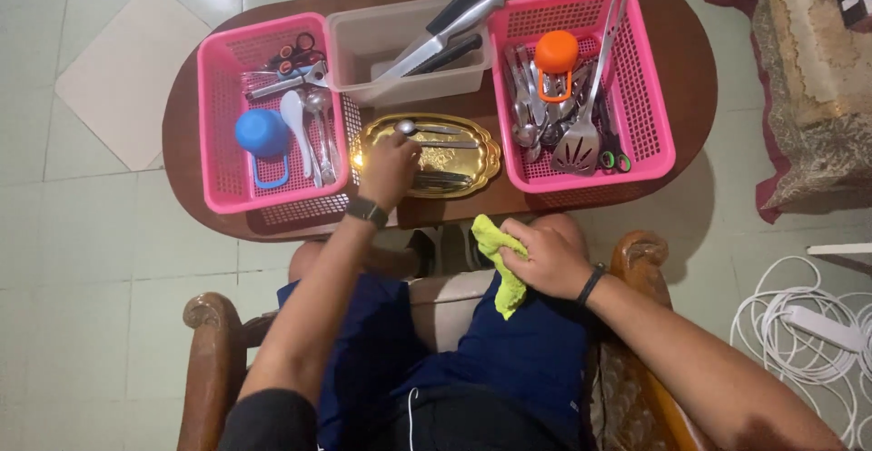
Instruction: The person sits at a table and wipes multiple pieces of metal cutlery with a yellow cloth. They pick up each item, wipe it, and place it into a gold tray or back into a pink basket. The person handles spoons, forks, and a small knife one at a time.
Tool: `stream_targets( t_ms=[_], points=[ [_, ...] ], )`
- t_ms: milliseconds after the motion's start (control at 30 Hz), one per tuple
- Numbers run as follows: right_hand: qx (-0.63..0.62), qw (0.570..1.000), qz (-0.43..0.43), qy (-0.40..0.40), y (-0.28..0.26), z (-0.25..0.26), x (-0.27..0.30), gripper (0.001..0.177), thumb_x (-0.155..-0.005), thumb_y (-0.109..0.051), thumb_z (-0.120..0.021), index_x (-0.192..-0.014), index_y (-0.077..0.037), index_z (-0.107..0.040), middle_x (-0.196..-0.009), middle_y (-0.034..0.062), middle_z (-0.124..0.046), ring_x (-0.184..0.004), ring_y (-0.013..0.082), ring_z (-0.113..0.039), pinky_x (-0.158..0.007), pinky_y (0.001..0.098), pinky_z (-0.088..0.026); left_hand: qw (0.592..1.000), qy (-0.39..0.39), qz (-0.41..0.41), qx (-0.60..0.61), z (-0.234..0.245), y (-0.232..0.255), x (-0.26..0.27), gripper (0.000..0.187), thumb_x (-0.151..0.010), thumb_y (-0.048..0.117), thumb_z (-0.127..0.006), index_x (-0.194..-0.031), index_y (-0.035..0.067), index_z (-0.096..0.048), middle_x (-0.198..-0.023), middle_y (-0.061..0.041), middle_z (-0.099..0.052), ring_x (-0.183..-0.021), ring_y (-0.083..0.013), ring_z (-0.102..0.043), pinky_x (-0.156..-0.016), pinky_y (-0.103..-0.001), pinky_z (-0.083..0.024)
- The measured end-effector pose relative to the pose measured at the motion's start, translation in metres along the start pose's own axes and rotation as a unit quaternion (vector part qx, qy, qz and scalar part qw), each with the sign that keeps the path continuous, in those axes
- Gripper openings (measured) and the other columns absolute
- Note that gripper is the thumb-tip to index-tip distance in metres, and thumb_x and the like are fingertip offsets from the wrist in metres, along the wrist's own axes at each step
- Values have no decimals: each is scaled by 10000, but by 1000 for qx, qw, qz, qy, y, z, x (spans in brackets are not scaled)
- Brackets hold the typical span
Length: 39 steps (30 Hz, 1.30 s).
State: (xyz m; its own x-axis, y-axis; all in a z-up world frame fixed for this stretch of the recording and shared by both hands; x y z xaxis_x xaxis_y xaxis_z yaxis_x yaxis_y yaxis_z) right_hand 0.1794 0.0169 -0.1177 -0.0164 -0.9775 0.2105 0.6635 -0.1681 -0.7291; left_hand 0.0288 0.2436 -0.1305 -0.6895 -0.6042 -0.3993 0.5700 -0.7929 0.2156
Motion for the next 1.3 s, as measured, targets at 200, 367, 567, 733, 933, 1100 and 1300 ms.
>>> stream_targets(
  t_ms=[200, 367, 567, 733, 933, 1100, 1300],
  points=[
    [8, 1000, -5, -12, -9, 2, 2, 181, -902, -376, -633, -985, -215, -627, -637, 151, -665, -663, 348, -695, -611, 439, -516, 984, 18, -118, -135, -65, -36, -15, 238, -670, 269, -838, -839, 212, -681, -921, -3, -570, -889, -240, -608, -717, -362, -541],
    [-7, 1000, -15, -5, -7, 6, 3, 167, -919, -335, -628, -1004, -192, -631, -641, 156, -667, -677, 323, -708, -620, 428, -528, 986, -51, -118, -109, -61, -29, -23, 191, -740, 276, -828, -817, 170, -690, -893, -10, -524, -876, -243, -583, -738, -364, -516],
    [-16, 999, -22, -27, -8, 6, 3, 165, -909, -337, -634, -1001, -202, -623, -630, 178, -640, -690, 374, -699, -619, 453, -521, 984, -35, -121, -124, -51, -34, -24, 167, -757, 312, -818, -808, 210, -696, -882, 4, -540, -841, -223, -590, -740, -361, -494],
    [-33, 999, -20, -22, -8, 6, 2, 150, -908, -318, -633, -985, -189, -629, -597, 154, -632, -660, 335, -699, -605, 422, -524, 988, -11, -108, -107, -28, -25, -16, 202, -820, 322, -804, -935, 212, -680, -936, -1, -539, -867, -233, -593, -748, -379, -487],
    [-18, 999, -26, -34, -6, 4, 2, 167, -907, -338, -639, -1014, -210, -623, -628, 163, -640, -699, 349, -710, -631, 433, -534, 994, -28, -98, -30, 29, 16, 6, 162, -861, 332, -780, -810, 197, -705, -900, -29, -603, -913, -259, -618, -895, -450, -425],
    [-23, 999, -27, -39, -5, 1, -1, 162, -908, -327, -641, -1013, -204, -629, -633, 185, -630, -665, 360, -681, -622, 431, -516, 993, -107, -48, -32, -20, -19, 33, 161, -867, 374, -757, -952, 247, -707, -970, 18, -596, -1037, -243, -586, -874, -407, -440],
    [-175, 982, -62, -31, 3, 7, -2, 174, -943, -239, -596, -1090, -163, -649, -698, 143, -698, -689, 263, -681, -682, 414, -547, 994, -71, -69, -49, 10, 16, 28, 176, -921, 376, -731, -1034, 247, -690, -1100, 8, -596, -1096, -243, -566, -885, -410, -407]
  ],
)
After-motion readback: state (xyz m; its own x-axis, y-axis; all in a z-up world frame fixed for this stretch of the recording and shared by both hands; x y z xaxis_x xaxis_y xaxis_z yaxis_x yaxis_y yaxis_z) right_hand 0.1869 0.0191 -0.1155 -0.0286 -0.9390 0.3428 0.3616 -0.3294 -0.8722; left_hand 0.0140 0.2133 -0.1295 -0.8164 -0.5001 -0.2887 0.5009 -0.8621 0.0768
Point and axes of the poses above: each hand's wrist, its own x-axis away from the middle knuckle, its own z-axis out of the back of the hand, y = z × x, the point moved 10 cm from there along -x, towards the middle knuckle
